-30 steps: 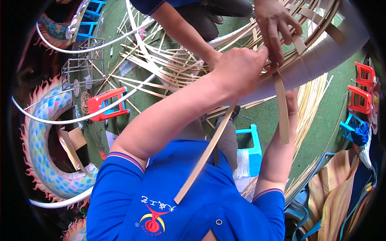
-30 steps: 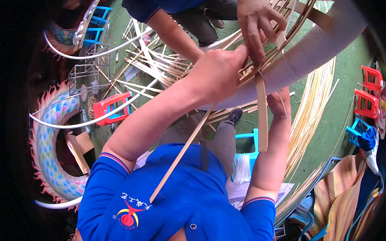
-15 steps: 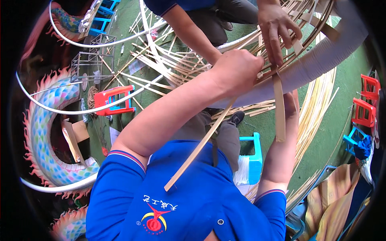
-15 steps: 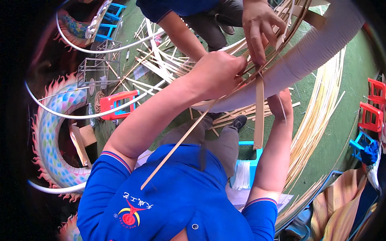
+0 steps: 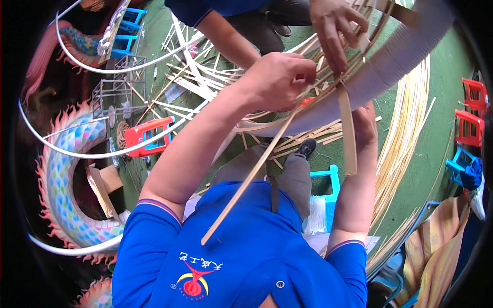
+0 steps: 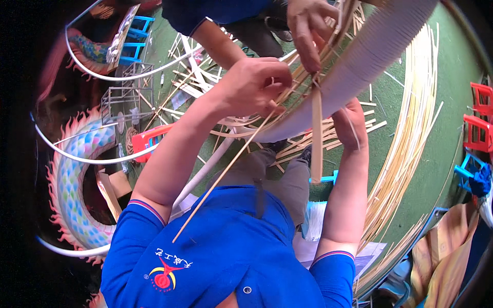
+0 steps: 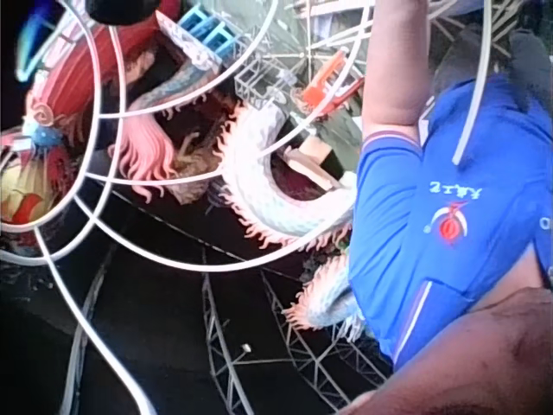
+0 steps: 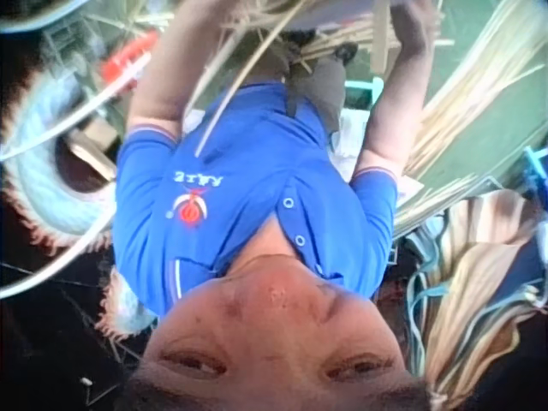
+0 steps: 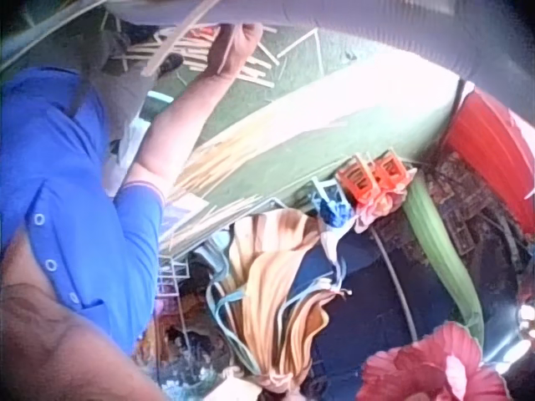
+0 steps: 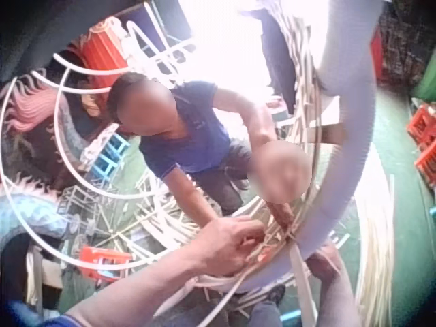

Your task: Weave bamboo strips together to construct a large decorative frame.

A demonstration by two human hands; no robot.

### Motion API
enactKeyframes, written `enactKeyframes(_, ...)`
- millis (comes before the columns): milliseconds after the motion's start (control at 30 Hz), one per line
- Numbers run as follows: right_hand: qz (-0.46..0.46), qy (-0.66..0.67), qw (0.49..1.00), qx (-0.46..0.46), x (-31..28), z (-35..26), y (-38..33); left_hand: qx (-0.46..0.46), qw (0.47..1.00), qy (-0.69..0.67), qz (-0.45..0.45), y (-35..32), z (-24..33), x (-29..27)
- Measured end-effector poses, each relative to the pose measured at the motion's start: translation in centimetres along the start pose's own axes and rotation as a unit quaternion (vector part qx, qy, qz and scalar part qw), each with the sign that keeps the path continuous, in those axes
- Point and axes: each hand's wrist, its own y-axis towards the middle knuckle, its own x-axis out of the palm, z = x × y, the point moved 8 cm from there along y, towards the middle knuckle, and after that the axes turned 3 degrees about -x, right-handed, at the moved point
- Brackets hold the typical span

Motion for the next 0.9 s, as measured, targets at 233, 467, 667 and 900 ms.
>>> enactKeyframes(233,-0.007,-0.019,1.0,0.001,1.0,-0.6,-0.5,-0.083,0.984,-0.149,-0.054,0.2,-2.7,0.1)
enactKeyframes(467,0.019,-0.047,0.999,-0.007,-0.4,0.3,-0.3,-0.044,0.997,-0.061,-0.029,0.9,-2.1,0.5)
enactKeyframes(667,0.019,-0.044,0.999,-0.02,0.9,-1.6,-1.6,0.024,0.999,-0.023,0.009,0.3,-1.5,0.1)
enactKeyframes(900,0.006,-0.014,0.999,-0.049,0.8,-1.3,-2.8,-0.013,0.994,-0.104,-0.013,-0.7,-2.2,-0.9)
